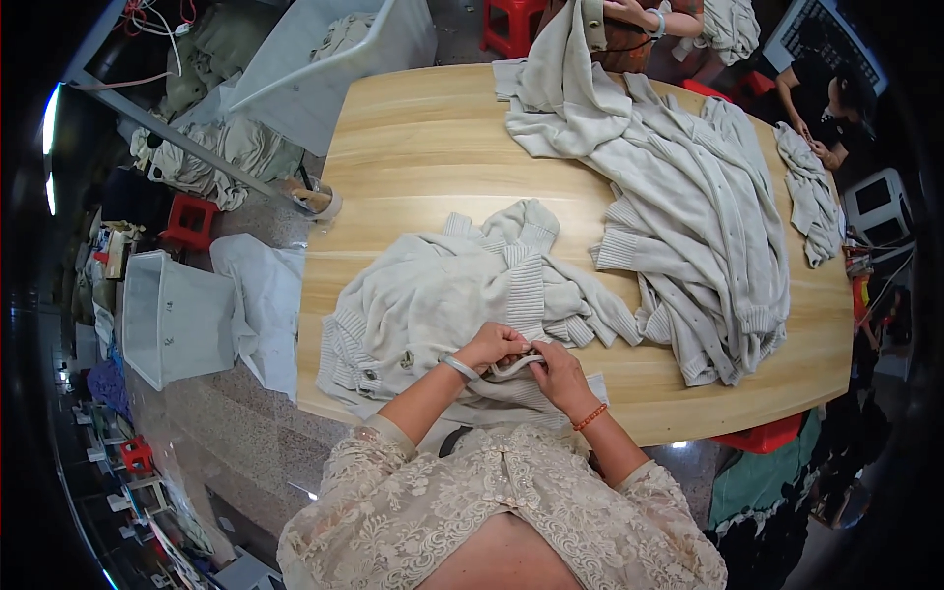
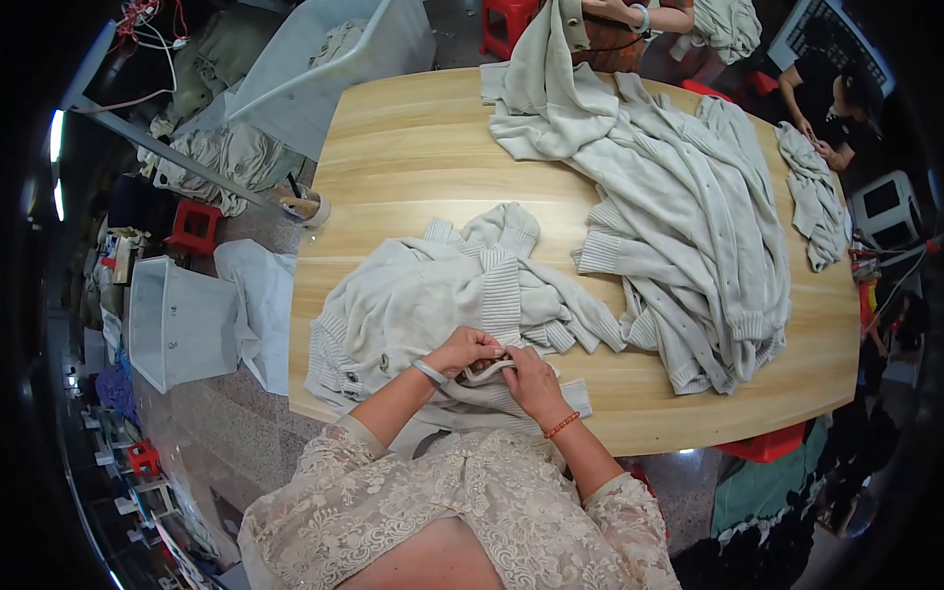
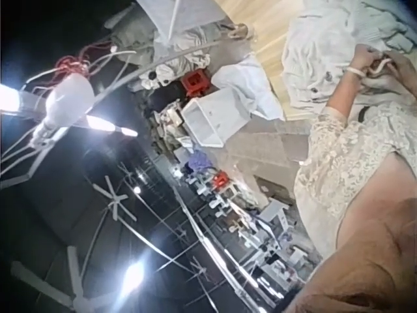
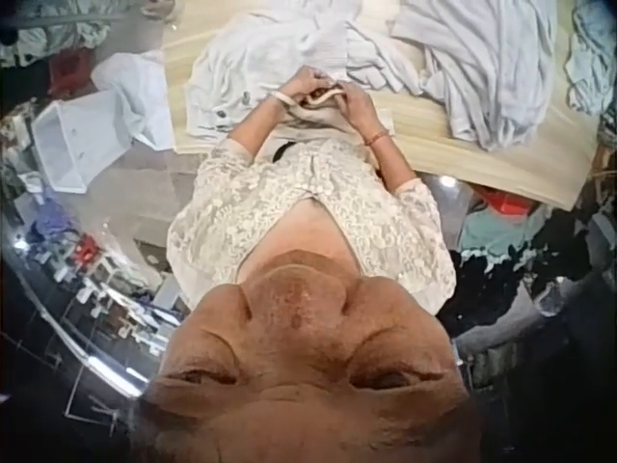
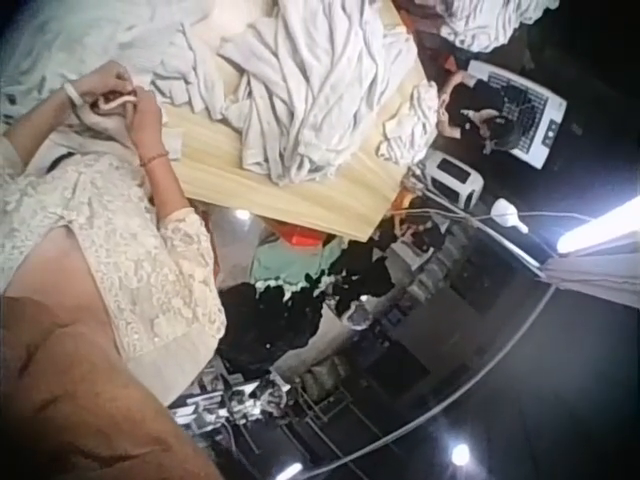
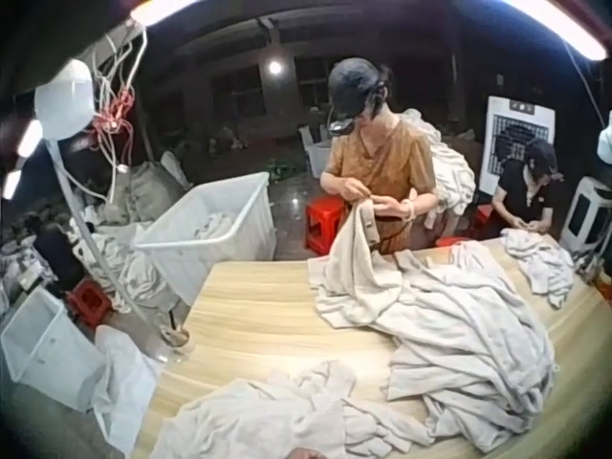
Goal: Inspecting buttons and seams of knit garments on a work table in a textile factory setting.
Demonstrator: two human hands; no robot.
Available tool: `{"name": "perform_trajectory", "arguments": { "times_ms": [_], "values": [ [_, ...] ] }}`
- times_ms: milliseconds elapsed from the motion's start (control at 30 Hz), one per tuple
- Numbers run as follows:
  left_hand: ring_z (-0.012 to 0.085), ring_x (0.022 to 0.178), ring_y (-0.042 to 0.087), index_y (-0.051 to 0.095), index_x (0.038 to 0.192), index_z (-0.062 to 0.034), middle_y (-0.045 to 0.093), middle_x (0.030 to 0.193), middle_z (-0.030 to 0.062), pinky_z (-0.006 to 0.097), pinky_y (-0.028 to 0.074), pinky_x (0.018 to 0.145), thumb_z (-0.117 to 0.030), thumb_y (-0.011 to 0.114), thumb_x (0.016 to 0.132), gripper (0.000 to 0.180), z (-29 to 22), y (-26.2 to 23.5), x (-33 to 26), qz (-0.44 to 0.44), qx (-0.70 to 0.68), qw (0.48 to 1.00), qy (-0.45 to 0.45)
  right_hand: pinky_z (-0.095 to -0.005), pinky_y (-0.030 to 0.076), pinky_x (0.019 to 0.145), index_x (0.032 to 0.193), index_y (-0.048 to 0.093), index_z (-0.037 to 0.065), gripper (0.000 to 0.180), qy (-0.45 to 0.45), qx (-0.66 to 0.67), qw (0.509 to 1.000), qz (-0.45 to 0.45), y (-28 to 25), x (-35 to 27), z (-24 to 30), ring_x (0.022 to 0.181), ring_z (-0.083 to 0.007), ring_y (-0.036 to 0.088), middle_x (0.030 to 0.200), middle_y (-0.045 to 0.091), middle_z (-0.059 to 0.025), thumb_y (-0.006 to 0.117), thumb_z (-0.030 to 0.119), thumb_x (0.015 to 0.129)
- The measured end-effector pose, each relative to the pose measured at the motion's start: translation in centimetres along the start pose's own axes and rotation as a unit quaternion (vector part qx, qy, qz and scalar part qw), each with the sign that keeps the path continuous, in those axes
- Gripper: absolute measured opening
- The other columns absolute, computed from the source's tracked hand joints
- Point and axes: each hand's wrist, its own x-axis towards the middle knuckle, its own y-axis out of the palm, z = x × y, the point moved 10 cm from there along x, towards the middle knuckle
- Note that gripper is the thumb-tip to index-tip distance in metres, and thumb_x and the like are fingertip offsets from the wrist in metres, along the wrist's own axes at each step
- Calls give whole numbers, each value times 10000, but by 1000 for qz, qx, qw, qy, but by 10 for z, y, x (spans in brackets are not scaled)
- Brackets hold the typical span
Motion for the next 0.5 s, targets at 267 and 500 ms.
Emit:
{"name": "perform_trajectory", "arguments": {
  "times_ms": [267,500],
  "values": [
    [55,533,510,678,827,-33,604,653,-15,197,381,461,-135,725,825,113,5,3,-5,50,-4,998,-30,-377,491,655,1095,571,9,328,-3,5,1000,5,1,-5,9,735,-301,599,876,561,-148,661,71,786],
    [118,767,598,643,1040,44,652,917,62,241,495,717,-114,721,799,299,-26,28,-35,142,131,970,151,-431,501,691,1079,555,23,318,8,7,999,42,10,-7,-10,791,-358,604,922,563,-165,636,191,822]
  ]
}}
